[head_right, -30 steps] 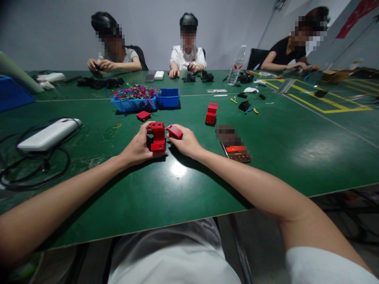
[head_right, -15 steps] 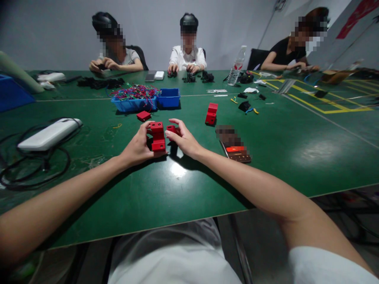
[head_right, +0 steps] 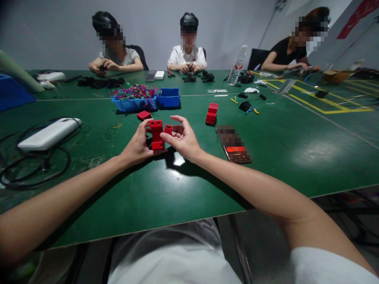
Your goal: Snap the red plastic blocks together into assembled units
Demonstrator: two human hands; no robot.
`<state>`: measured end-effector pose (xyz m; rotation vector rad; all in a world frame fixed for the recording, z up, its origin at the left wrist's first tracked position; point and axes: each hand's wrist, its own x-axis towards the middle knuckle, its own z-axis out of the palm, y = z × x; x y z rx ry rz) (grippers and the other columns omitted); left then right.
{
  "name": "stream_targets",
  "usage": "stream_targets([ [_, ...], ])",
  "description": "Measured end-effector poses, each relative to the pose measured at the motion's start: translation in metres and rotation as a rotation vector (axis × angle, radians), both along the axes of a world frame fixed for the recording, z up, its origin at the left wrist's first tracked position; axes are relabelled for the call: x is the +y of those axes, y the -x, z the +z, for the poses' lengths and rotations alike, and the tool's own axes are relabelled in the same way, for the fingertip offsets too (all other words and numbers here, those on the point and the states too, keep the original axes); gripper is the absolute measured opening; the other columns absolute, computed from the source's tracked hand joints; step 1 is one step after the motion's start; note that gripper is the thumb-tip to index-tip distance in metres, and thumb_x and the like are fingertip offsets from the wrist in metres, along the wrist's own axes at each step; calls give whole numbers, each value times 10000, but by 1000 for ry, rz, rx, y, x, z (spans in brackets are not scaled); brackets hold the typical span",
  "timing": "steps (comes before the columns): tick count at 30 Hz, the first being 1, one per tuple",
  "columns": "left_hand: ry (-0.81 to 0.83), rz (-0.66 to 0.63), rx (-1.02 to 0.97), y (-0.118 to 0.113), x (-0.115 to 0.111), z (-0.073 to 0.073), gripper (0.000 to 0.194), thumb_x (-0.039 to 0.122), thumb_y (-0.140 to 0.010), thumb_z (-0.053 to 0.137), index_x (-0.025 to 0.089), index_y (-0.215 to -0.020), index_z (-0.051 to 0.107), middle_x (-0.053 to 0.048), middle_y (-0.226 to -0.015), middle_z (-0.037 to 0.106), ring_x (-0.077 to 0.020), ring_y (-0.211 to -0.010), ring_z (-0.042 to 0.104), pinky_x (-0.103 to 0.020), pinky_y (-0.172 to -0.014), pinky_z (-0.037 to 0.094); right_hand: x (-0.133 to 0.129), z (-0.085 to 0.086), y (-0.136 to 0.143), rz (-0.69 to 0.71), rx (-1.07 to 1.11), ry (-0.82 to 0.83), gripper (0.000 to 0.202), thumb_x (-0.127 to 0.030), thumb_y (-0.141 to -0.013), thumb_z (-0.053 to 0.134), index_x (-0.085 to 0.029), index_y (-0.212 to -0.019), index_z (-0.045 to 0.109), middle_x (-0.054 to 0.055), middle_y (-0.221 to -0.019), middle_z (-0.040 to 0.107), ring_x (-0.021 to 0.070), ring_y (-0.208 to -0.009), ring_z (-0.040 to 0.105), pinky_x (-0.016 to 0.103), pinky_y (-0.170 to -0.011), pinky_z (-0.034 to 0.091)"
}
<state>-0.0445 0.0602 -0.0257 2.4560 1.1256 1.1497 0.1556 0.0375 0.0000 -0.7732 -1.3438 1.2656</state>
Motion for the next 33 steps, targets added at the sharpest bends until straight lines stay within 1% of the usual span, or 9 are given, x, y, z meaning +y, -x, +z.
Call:
stream_targets([
  [4,2,-43,-8,-1,-1,2,1041,453,-675,847,267,-1480,215,-185,-1432,454,-332,-1200,593,-539,-1002,504,-3,2,0,78,-18,29,791,-577,-608,856,-292,-1220,443,38,-997,684,224,-916,710,392,-862,589],
  [7,4,-56,-8,-1,-2,3,1026,442,-689,840,278,-1487,215,-178,-1443,449,-315,-1174,609,-517,-985,519,-3,2,-1,122,-19,15,747,-575,-611,855,-280,-1181,473,42,-1004,700,217,-906,709,390,-859,589],
  [9,-2,-60,-8,-2,-2,4,1017,442,-695,836,276,-1489,222,-183,-1468,427,-323,-1200,598,-514,-990,520,-3,2,-1,134,-20,3,706,-564,-624,852,-275,-1158,491,43,-1002,704,220,-920,706,396,-870,585],
  [13,-20,-80,-8,-2,-2,4,1005,428,-710,833,271,-1493,223,-194,-1492,409,-348,-1288,545,-525,-1018,505,-3,1,-2,141,-33,-34,615,-534,-662,840,-265,-1119,528,37,-978,698,211,-909,691,386,-859,576],
  [17,-29,-102,-12,-2,-2,5,998,422,-715,833,262,-1492,228,-197,-1469,442,-357,-1298,539,-548,-1030,494,-2,-1,-2,136,-49,-97,522,-527,-700,816,-250,-1068,570,29,-956,685,183,-858,670,342,-795,568],
  [22,-79,-125,11,-1,-2,7,998,434,-702,841,255,-1478,240,-197,-1458,444,-352,-1298,539,-539,-1028,503,-2,-2,-2,132,-89,-127,519,-552,-711,799,-242,-1071,592,29,-952,689,176,-849,662,318,-764,555],
  [28,-122,-126,24,0,0,5,1013,461,-702,839,254,-1480,224,-198,-1440,446,-355,-1287,541,-540,-1015,511,-2,-5,-2,115,-70,-158,486,-516,-744,792,-239,-1088,590,34,-970,683,173,-871,662,311,-769,560],
  [33,-127,-119,15,0,2,2,1041,494,-683,848,255,-1485,229,-197,-1422,462,-365,-1268,547,-553,-1004,513,4,-9,-1,123,-41,-171,536,-519,-709,821,-231,-1088,576,33,-962,682,167,-866,660,305,-754,569],
])
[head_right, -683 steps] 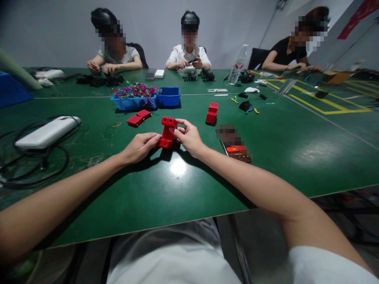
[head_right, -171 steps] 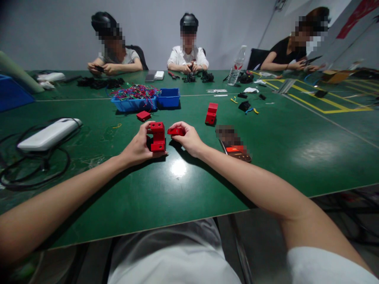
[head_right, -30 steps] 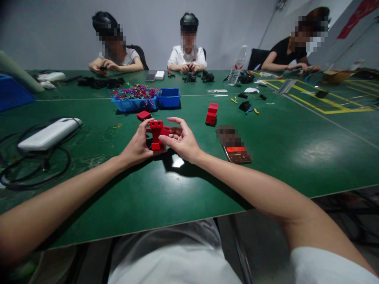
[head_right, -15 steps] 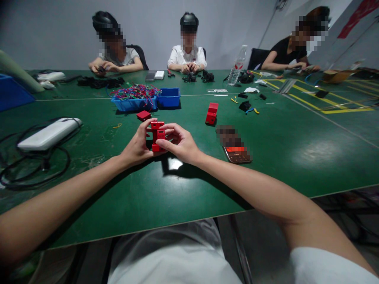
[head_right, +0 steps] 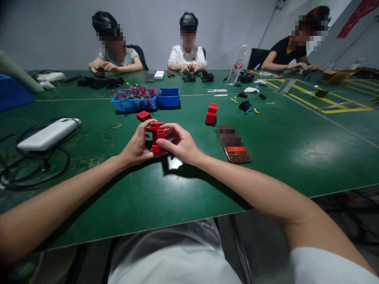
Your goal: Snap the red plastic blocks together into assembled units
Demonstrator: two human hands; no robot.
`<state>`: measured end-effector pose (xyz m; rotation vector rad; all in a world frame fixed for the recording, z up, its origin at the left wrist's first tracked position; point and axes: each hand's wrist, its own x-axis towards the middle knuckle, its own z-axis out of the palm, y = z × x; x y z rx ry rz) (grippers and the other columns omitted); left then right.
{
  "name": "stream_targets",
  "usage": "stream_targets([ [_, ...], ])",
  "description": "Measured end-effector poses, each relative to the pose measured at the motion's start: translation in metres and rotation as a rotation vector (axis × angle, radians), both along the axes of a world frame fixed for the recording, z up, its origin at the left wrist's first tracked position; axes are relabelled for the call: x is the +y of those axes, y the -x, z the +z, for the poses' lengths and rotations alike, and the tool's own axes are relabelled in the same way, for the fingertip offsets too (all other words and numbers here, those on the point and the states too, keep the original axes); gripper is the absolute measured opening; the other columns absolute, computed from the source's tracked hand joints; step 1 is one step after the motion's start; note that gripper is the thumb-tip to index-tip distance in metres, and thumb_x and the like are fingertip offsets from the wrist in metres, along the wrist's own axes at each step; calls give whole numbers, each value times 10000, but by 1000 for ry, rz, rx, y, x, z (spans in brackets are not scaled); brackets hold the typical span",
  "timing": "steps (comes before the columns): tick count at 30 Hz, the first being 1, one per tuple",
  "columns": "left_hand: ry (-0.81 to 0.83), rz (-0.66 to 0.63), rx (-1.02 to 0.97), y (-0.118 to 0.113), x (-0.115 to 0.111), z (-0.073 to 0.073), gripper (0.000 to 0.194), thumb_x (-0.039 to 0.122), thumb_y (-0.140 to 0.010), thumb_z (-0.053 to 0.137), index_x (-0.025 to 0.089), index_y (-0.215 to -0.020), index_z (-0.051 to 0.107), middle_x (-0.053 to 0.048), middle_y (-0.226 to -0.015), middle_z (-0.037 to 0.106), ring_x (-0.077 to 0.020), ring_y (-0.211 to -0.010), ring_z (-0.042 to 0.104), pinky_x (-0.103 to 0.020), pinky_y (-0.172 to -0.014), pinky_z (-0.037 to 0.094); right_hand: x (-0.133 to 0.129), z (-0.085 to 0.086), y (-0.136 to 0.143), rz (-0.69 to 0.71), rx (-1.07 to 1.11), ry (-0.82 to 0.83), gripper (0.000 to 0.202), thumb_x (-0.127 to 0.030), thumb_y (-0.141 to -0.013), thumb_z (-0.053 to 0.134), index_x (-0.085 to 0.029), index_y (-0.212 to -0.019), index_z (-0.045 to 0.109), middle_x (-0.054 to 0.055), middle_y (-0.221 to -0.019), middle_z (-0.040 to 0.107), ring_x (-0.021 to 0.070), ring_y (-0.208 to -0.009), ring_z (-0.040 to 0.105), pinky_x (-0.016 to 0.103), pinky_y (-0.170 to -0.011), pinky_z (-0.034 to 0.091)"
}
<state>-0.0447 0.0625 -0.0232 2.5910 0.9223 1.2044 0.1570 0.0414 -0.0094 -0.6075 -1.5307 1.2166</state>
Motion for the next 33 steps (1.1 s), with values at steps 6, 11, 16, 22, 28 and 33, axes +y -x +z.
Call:
stream_targets([
  [6,0,5,8,1,-1,1,1043,515,-690,838,263,-1490,218,-198,-1427,439,-365,-1260,546,-544,-989,520,1,1,-2,6,-19,24,556,-510,-704,831,-235,-1084,532,36,-967,690,170,-873,671,310,-767,568],
  [11,6,4,-7,1,-2,2,1024,513,-691,838,258,-1479,235,-198,-1411,442,-352,-1230,565,-527,-967,534,1,3,-2,-3,-46,4,587,-507,-697,837,-231,-1104,516,29,-946,690,161,-842,670,298,-748,555],
  [16,11,10,-21,0,-2,2,1007,505,-686,843,262,-1467,256,-186,-1402,453,-347,-1238,558,-517,-970,534,0,5,-2,-8,-68,25,603,-516,-691,837,-233,-1106,504,31,-943,695,167,-836,676,306,-739,558],
  [22,40,31,-31,0,-4,2,1009,477,-681,854,272,-1470,259,-170,-1414,455,-336,-1243,555,-485,-955,547,-1,8,-3,-14,-62,86,635,-513,-691,835,-241,-1130,467,22,-936,688,169,-818,683,321,-748,566],
  [28,8,45,-3,-1,-4,4,973,441,-684,850,260,-1458,288,-162,-1399,469,-334,-1265,540,-511,-1015,513,3,6,-3,-29,-87,112,640,-479,-661,860,-248,-1110,466,12,-921,680,171,-811,673,334,-753,569],
  [33,6,36,15,-2,-4,5,976,443,-690,842,250,-1464,279,-168,-1418,469,-339,-1285,534,-507,-1038,501,4,2,-1,-60,-51,120,624,-492,-660,854,-250,-1095,479,-1,-902,673,153,-785,668,312,-734,559],
])
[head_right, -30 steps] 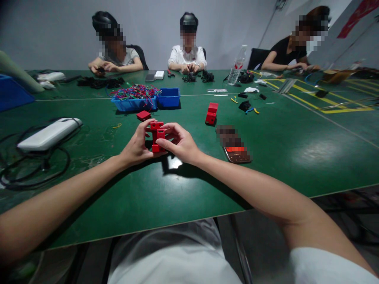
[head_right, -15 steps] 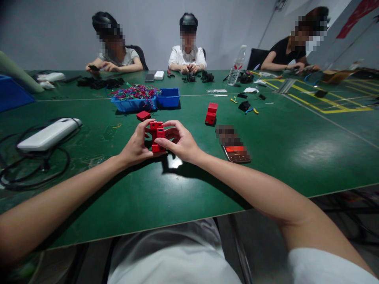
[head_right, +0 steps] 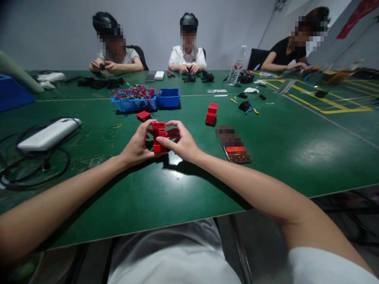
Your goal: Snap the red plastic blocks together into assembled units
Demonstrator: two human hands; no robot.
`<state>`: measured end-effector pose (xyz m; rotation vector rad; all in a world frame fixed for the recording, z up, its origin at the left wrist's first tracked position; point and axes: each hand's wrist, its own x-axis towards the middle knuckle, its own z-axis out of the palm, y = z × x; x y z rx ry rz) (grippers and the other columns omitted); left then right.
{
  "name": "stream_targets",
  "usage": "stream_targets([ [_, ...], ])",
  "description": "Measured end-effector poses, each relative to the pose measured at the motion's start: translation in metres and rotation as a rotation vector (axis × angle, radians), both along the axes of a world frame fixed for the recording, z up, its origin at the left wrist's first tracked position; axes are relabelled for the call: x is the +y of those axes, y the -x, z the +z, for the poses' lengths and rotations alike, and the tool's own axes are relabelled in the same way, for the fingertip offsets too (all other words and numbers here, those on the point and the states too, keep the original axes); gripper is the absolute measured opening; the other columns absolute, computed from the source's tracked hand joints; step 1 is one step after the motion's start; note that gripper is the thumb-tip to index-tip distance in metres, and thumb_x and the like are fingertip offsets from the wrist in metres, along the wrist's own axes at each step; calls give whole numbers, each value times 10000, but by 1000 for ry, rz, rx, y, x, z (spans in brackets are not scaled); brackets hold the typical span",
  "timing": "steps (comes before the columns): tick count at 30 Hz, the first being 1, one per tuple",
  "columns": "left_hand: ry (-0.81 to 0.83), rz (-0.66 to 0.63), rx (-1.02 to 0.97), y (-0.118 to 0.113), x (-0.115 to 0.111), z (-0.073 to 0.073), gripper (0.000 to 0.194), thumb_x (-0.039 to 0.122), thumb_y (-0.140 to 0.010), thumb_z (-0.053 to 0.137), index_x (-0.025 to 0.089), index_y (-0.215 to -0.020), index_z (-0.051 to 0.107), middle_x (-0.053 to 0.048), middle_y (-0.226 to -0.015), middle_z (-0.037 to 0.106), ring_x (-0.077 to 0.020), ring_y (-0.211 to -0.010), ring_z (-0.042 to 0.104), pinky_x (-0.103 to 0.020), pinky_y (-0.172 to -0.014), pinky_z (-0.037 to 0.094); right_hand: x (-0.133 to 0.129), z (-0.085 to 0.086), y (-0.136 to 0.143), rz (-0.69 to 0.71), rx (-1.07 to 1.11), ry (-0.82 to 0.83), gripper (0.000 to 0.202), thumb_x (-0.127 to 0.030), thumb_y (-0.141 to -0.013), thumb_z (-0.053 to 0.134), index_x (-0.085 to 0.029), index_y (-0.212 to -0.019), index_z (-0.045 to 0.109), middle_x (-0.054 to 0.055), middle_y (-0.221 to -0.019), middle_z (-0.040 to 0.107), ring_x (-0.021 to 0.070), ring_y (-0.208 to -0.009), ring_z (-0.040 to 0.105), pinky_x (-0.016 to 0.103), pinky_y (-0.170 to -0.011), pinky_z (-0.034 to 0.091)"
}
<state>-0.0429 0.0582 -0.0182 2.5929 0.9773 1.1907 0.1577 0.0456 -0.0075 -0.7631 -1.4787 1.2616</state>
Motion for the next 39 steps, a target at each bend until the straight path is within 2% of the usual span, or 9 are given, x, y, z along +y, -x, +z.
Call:
stream_targets([
  [6,31,26,4,0,-2,-1,976,445,-690,838,248,-1459,270,-177,-1419,471,-330,-1219,580,-493,-968,537,0,1,-2,-47,-44,14,670,-495,-614,874,-233,-1092,484,-80,-635,582,112,-555,554,249,-543,468],
  [9,28,45,-17,1,-1,-2,952,408,-695,834,254,-1450,274,-175,-1426,463,-322,-1205,586,-493,-954,541,4,-2,-4,-67,-81,13,673,-498,-623,868,-226,-1109,490,-88,-622,553,101,-527,505,239,-513,435],
  [15,69,28,-15,2,0,-2,996,448,-677,847,257,-1464,267,-185,-1447,463,-331,-1200,597,-496,-954,541,8,-8,-6,-90,-159,-45,633,-521,-691,823,-228,-1160,515,25,-983,623,149,-784,616,331,-736,553],
  [19,72,-2,-8,3,-2,1,995,462,-692,837,265,-1480,263,-185,-1471,454,-339,-1225,592,-493,-961,540,9,-9,-8,49,-143,-5,710,-533,-759,769,-256,-1323,437,97,-1224,630,235,-1069,648,457,-965,539],
  [25,63,-49,1,1,-3,1,987,479,-714,821,266,-1500,263,-187,-1484,455,-330,-1216,605,-482,-970,538,7,-4,-10,251,-104,21,800,-488,-805,741,-280,-1452,318,67,-1132,697,241,-1061,683,477,-1002,532],
  [30,43,-59,104,9,6,1,1154,654,-651,803,230,-1543,205,-221,-1502,445,-380,-1295,548,-535,-1048,476,5,-1,-11,238,-108,0,715,-464,-851,695,-268,-1434,332,47,-1068,716,215,-964,704,439,-937,563],
  [32,37,-68,201,18,14,1,1122,759,-697,689,189,-1546,228,-238,-1532,414,-407,-1373,469,-569,-1106,407,5,-2,-11,207,-123,1,684,-456,-856,688,-262,-1418,352,42,-1051,718,211,-946,704,429,-913,572],
  [35,111,82,244,33,27,0,816,701,-937,343,151,-1537,282,-227,-1559,390,-372,-1437,401,-584,-1143,341,5,-4,-11,186,-127,19,674,-468,-846,697,-268,-1403,373,28,-1004,719,208,-909,704,427,-879,584],
  [39,185,348,182,49,43,-5,834,715,-908,406,166,-1529,314,-218,-1616,295,-365,-1478,335,-605,-1168,286,2,-6,-10,218,-84,52,695,-481,-817,726,-283,-1390,388,26,-1013,713,209,-907,707,425,-882,583],
])
